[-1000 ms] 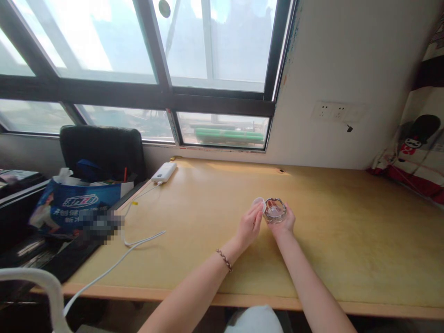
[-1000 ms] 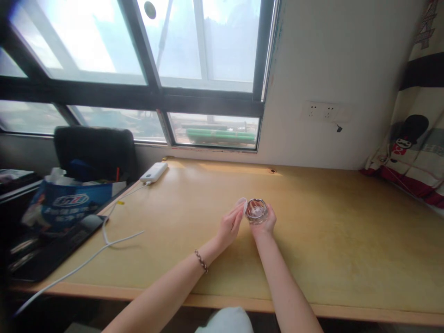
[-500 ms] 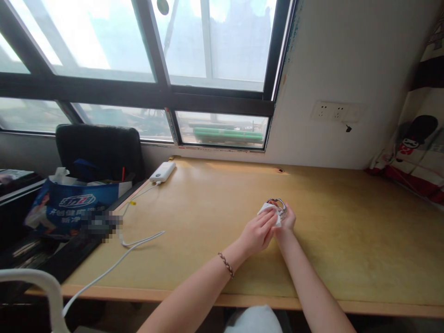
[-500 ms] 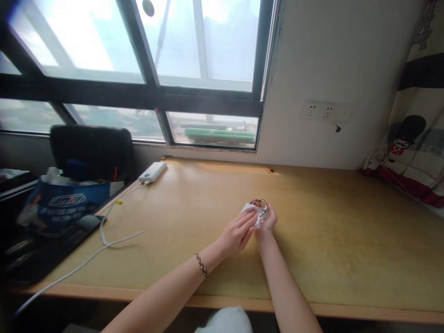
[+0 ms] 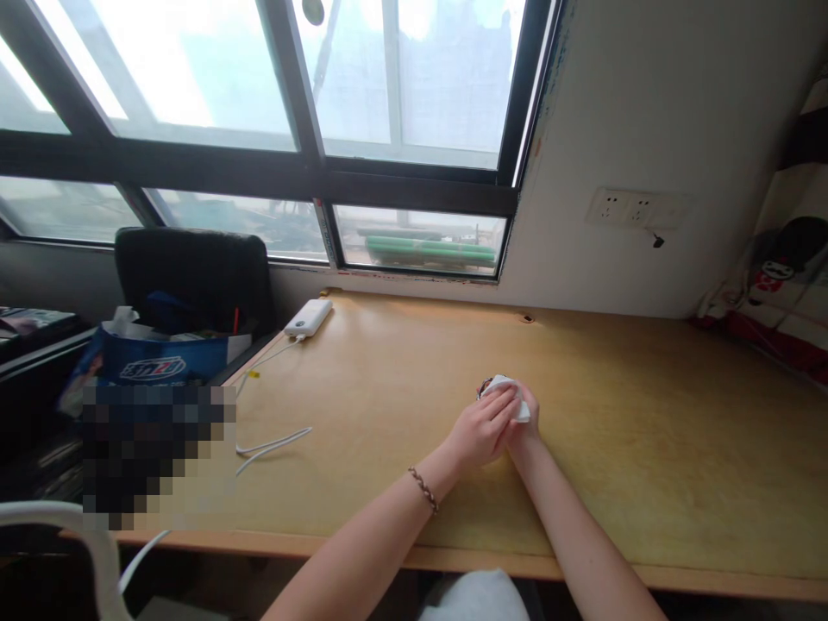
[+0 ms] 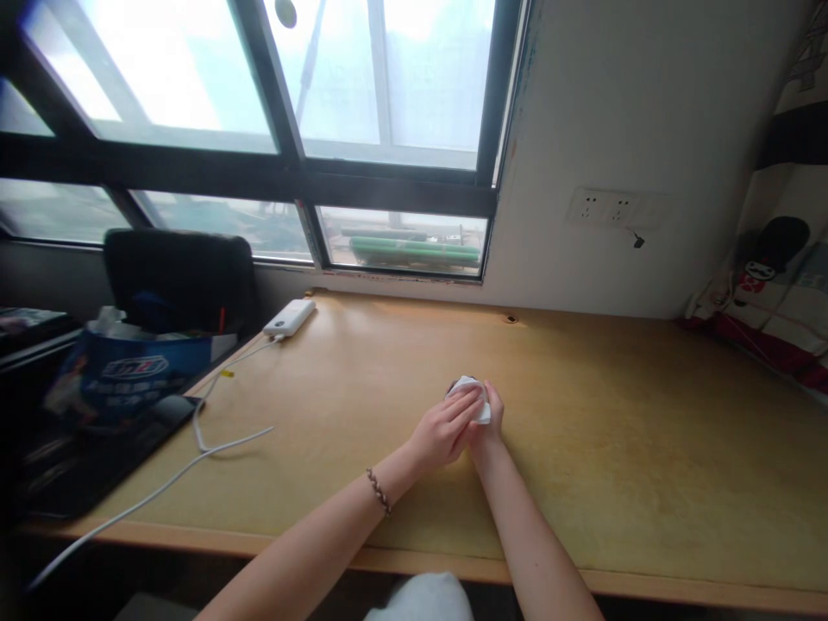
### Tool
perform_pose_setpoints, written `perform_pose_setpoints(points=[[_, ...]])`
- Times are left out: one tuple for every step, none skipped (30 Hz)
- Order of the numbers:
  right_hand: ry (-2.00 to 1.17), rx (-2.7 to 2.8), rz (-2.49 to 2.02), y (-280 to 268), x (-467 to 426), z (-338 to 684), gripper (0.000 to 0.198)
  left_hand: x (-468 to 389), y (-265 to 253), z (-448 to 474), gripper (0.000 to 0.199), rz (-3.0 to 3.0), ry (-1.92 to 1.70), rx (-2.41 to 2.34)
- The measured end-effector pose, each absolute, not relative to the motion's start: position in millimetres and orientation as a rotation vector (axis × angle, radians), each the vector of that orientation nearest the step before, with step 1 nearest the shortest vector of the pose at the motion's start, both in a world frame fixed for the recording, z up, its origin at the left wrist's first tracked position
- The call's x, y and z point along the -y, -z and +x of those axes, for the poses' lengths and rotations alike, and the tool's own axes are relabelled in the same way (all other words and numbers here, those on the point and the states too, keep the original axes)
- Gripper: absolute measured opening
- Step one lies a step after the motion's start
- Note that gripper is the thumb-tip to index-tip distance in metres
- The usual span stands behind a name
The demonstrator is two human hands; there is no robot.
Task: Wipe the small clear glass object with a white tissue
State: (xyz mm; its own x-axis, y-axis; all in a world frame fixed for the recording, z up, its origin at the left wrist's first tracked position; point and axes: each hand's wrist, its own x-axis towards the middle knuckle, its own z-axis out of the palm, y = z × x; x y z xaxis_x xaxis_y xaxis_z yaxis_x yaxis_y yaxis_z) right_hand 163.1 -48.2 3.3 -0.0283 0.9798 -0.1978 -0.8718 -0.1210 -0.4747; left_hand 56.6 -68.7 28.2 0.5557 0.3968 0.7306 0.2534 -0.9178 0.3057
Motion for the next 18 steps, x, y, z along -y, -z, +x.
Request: perform_pose_setpoints(points=[[-1.588, 0.264, -0.553, -4.4, 47.8, 161.4, 0.029, 67.3, -28.8, 55.3, 0.037, 2.587, -1.306, -0.583], [-1.565, 0.266, -0.56, -5.5, 47.4, 159.8, 0.027, 65.7, -29.3, 53.9, 0.037, 2.546, -1.32, -0.615], [-1.541, 0.26, -0.568, -6.5, 47.0, 158.4, 0.026, 63.9, -29.6, 52.4, 0.036, 2.502, -1.337, -0.644], [-1.525, 0.247, -0.574, -7.2, 46.6, 157.3, 0.025, 61.8, -29.7, 50.9, 0.036, 2.456, -1.355, -0.669], [-1.514, 0.23, -0.579, -7.7, 46.3, 156.7, 0.024, 59.5, -29.4, 49.6, 0.036, 2.409, -1.374, -0.691], [-1.509, 0.216, -0.582, -8.1, 46.1, 156.4, 0.024, 57.1, -28.8, 48.4, 0.035, 2.358, -1.393, -0.712], [-1.509, 0.21, -0.583, -8.3, 46.1, 156.5, 0.024, 54.7, -27.9, 47.6, 0.035, 2.303, -1.407, -0.739], [-1.513, 0.211, -0.586, -8.6, 46.2, 157.1, 0.024, 52.3, -26.7, 47.1, 0.034, 2.241, -1.419, -0.774], [-1.519, 0.217, -0.591, -8.9, 46.3, 157.9, 0.025, 50.1, -25.3, 46.8, 0.034, 2.171, -1.429, -0.812], [-1.522, 0.224, -0.597, -9.4, 46.5, 159.1, 0.026, 48.1, -23.7, 46.9, 0.033, 2.099, -1.437, -0.849], [-1.518, 0.228, -0.6, -10.0, 46.6, 160.4, 0.027, 46.4, -21.9, 47.1, 0.034, 2.027, -1.438, -0.88], [-1.51, 0.227, -0.601, -10.8, 46.6, 162.0, 0.028, 44.9, -19.8, 47.6, 0.034, 1.959, -1.435, -0.906], [-1.49, 0.22, -0.598, -11.7, 46.4, 163.6, 0.028, 43.8, -17.5, 48.1, 0.035, 1.894, -1.427, -0.929], [-1.459, 0.207, -0.593, -12.7, 46.0, 165.3, 0.028, 42.9, -14.9, 48.8, 0.037, 1.836, -1.415, -0.953], [-1.419, 0.188, -0.588, -13.8, 45.4, 167.1, 0.028, 42.3, -12.1, 49.6, 0.039, 1.786, -1.397, -0.977], [-1.379, 0.164, -0.585, -14.7, 44.7, 168.9, 0.027, 41.9, -9.3, 50.7, 0.041, 1.742, -1.377, -0.998], [-1.345, 0.141, -0.588, -15.5, 44.0, 170.7, 0.026, 41.8, -6.6, 52.0, 0.043, 1.701, -1.356, -1.013], [-1.316, 0.119, -0.593, -16.1, 43.3, 172.4, 0.025, 41.8, -4.2, 53.5, 0.044, 1.659, -1.333, -1.017]])
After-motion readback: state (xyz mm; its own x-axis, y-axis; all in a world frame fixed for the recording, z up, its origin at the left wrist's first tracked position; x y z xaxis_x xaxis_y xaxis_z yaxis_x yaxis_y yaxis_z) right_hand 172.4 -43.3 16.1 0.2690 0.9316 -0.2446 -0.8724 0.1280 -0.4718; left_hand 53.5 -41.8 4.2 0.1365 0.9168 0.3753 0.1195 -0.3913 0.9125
